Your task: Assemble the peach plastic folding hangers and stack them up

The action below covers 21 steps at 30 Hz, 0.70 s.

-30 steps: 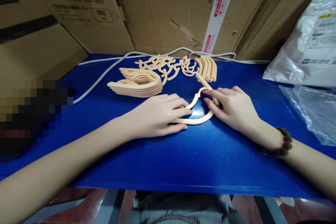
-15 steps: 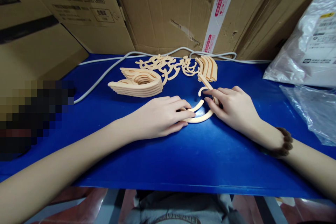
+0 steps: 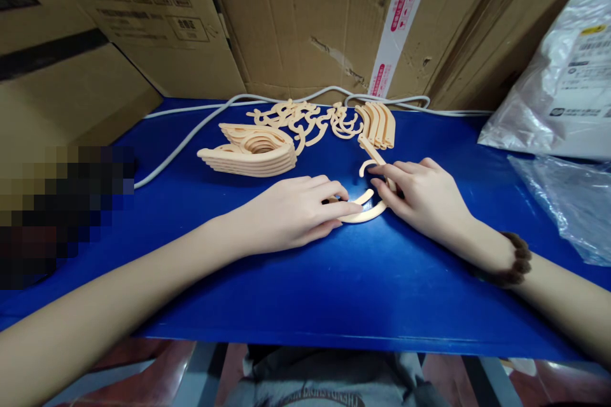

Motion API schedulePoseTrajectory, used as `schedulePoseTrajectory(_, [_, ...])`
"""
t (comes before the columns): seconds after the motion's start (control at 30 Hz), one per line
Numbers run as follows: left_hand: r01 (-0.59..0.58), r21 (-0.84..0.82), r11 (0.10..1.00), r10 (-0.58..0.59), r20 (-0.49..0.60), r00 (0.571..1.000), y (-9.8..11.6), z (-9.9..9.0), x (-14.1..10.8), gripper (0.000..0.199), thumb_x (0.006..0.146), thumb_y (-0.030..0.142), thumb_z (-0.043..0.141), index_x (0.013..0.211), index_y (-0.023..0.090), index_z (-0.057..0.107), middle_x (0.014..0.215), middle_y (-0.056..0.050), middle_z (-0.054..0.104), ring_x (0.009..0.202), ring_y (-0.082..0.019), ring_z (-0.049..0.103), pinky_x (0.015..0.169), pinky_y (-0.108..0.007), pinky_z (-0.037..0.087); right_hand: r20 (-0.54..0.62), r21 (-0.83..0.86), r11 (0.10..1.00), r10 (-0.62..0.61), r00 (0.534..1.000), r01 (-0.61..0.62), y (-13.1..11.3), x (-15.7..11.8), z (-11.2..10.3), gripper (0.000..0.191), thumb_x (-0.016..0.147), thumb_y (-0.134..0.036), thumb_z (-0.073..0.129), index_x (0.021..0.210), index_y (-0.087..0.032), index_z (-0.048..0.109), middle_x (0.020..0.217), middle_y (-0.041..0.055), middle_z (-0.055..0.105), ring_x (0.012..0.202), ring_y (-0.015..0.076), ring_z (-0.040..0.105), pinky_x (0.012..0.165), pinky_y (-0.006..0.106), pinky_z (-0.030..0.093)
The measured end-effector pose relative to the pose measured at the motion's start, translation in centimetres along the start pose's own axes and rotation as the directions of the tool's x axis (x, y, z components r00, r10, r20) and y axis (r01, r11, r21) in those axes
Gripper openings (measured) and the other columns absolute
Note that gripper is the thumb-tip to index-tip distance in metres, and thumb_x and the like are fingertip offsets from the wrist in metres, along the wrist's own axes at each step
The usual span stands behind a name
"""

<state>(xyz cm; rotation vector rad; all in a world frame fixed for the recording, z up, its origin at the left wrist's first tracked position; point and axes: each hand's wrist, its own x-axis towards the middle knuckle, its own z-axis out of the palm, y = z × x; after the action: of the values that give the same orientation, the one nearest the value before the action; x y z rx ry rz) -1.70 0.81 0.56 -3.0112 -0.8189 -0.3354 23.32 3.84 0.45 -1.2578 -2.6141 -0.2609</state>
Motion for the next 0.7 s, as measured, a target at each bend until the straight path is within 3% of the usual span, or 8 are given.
schedulePoseTrajectory(0.7, [0.015,-0.021,1.000,-0.015,-0.033,0.999,0.13,0.25,0.07,0.034,0.100,0.023,0.043,0.134,0.019,0.052,0.123,-0.008,0.062,0.105,-0.021,0.060,0.092,-0.035,0.049,0.008,-0.006,1.000,-0.010,1.000,0.010,-0.12,0.05,0.11,0.033,0.099,-0.034,0.041,0.113,-0.018,0.066,0.080,0.0051,0.069,0.068,0.0185,0.059,0.069,0.033,0.030])
